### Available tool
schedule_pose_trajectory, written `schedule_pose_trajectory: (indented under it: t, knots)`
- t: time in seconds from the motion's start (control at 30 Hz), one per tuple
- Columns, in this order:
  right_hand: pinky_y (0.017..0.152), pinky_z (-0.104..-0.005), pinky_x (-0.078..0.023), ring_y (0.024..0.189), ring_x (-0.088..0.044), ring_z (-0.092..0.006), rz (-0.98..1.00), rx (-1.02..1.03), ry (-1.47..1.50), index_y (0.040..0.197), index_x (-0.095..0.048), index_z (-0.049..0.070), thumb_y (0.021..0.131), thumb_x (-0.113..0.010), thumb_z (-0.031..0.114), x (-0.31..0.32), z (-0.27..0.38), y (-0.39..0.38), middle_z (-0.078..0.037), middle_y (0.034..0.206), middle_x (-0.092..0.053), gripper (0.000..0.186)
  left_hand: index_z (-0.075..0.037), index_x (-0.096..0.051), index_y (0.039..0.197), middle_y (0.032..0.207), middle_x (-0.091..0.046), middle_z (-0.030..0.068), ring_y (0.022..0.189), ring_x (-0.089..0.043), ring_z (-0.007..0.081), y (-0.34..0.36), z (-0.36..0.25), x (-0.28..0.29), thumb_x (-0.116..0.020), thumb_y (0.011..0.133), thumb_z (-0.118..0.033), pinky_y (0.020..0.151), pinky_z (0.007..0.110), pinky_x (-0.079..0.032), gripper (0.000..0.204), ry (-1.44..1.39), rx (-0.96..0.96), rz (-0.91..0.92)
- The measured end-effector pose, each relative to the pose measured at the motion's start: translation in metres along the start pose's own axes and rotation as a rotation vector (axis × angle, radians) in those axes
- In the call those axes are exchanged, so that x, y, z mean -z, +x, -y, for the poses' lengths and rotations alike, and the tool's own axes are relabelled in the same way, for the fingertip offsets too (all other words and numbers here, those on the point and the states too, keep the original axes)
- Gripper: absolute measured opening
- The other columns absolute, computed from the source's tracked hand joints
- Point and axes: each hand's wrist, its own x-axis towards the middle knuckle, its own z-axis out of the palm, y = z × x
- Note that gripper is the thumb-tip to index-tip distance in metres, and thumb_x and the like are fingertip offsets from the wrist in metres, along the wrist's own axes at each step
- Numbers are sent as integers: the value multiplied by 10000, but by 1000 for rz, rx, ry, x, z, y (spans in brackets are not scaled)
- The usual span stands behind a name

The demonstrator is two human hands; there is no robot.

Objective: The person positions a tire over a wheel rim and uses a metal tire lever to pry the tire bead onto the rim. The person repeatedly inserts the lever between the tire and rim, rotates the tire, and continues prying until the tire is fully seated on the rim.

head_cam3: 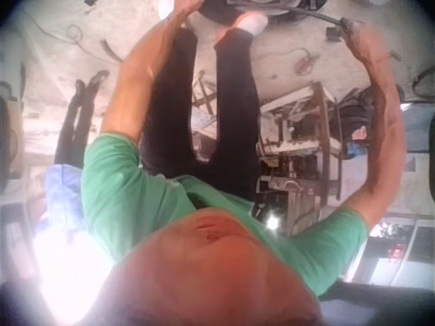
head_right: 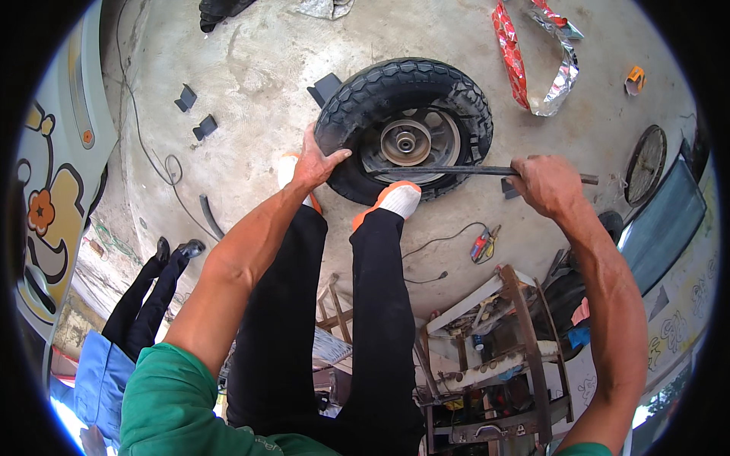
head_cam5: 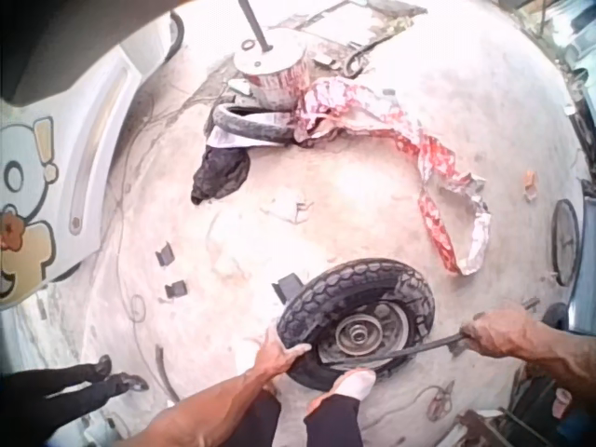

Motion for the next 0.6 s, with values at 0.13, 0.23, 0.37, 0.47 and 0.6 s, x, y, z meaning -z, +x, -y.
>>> schedule_pose_trajectory:
  t: [0.13, 0.23, 0.37, 0.47, 0.6]
  knots:
    - [755, -527, -578, 852, -749, -398, -5, 24, -46, 988, -775, 89, 974, -739, 332, -3, 5, 9, -174, 865, -762, 246, -19, -153, 1689, 1615, -454, 299, 1486, -499, 415, -23, -8, 12, -952, 837, -416, 1223, 454, -421, 1233, 76, 139, 75]
    - [739, -521, -581, 823, -751, -393, -65, -13, -17, 945, -764, 85, 952, -761, 335, -22, 11, -6, -164, 841, -757, 250, -51, -140, 1699, 1633, -434, 310, 1488, -507, 432, -34, -2, 16, -947, 830, -423, 1236, 469, -418, 1243, 43, 118, 90]
    - [740, -523, -583, 822, -754, -393, -106, -53, 35, 936, -765, 82, 949, -767, 328, -27, 12, -15, -158, 830, -754, 246, -21, -183, 1691, 1606, -461, 301, 1480, -506, 428, -31, -5, 14, -948, 817, -439, 1240, 473, -417, 1235, 97, 141, 76]
    - [756, -523, -574, 865, -751, -393, -94, -83, 41, 973, -748, 69, 948, -766, 298, -36, 6, -22, -170, 893, -755, 231, 14, -276, 1665, 1557, -494, 301, 1474, -494, 436, 1, -84, 16, -955, 803, -452, 1240, 485, -418, 1192, 235, -189, -30]
    - [767, -525, -575, 870, -750, -397, -16, -118, 71, 963, -743, 57, 959, -745, 276, -25, 16, -28, -174, 884, -749, 219, -64, -455, 1611, 1497, -545, 256, 1408, -532, 430, 61, -224, -24, -832, 857, -649, 1153, 520, -473, 1026, 475, -500, 146]
